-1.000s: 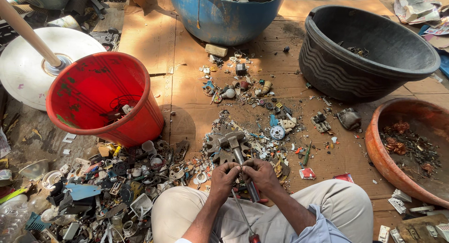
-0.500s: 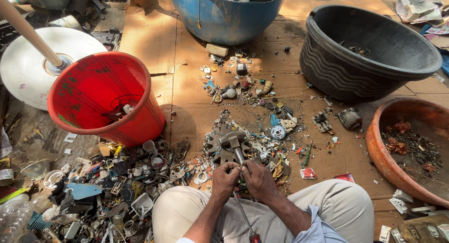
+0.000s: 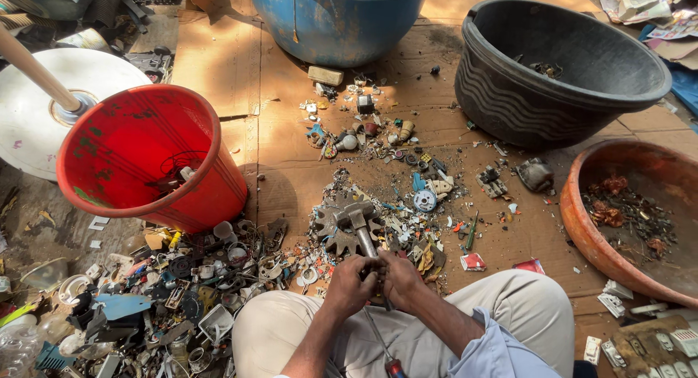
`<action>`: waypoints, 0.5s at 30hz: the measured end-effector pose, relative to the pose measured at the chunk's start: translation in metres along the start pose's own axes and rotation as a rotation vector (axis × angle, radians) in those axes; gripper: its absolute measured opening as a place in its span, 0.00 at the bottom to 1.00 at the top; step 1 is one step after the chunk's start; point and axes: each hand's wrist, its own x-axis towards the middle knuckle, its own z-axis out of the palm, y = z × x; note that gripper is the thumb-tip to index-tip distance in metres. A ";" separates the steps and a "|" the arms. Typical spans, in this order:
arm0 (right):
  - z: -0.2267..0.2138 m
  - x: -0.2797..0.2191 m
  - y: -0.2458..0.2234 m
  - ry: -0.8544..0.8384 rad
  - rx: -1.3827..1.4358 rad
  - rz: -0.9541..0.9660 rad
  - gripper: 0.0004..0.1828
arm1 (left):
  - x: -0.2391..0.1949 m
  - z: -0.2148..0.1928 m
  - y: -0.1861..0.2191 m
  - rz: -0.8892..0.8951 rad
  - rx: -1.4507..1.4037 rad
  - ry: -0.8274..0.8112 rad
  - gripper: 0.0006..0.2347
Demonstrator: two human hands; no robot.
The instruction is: The person sits on the ground and uses a hammer and screwdriver to break apart small electronic components. They repeatedly strike the items to separate metal parts from plastic casings, occasionally using pliers to assist in the disassembly process.
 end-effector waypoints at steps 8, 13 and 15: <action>0.010 -0.004 0.005 -0.194 0.111 0.033 0.35 | 0.006 -0.022 0.001 -0.435 -0.695 -0.304 0.17; 0.017 -0.011 -0.006 -0.442 0.055 0.001 0.43 | 0.010 -0.025 -0.008 -0.573 -1.101 -0.207 0.25; 0.022 -0.014 -0.009 -0.309 0.099 0.001 0.44 | 0.011 -0.022 -0.022 -0.624 -1.193 -0.064 0.26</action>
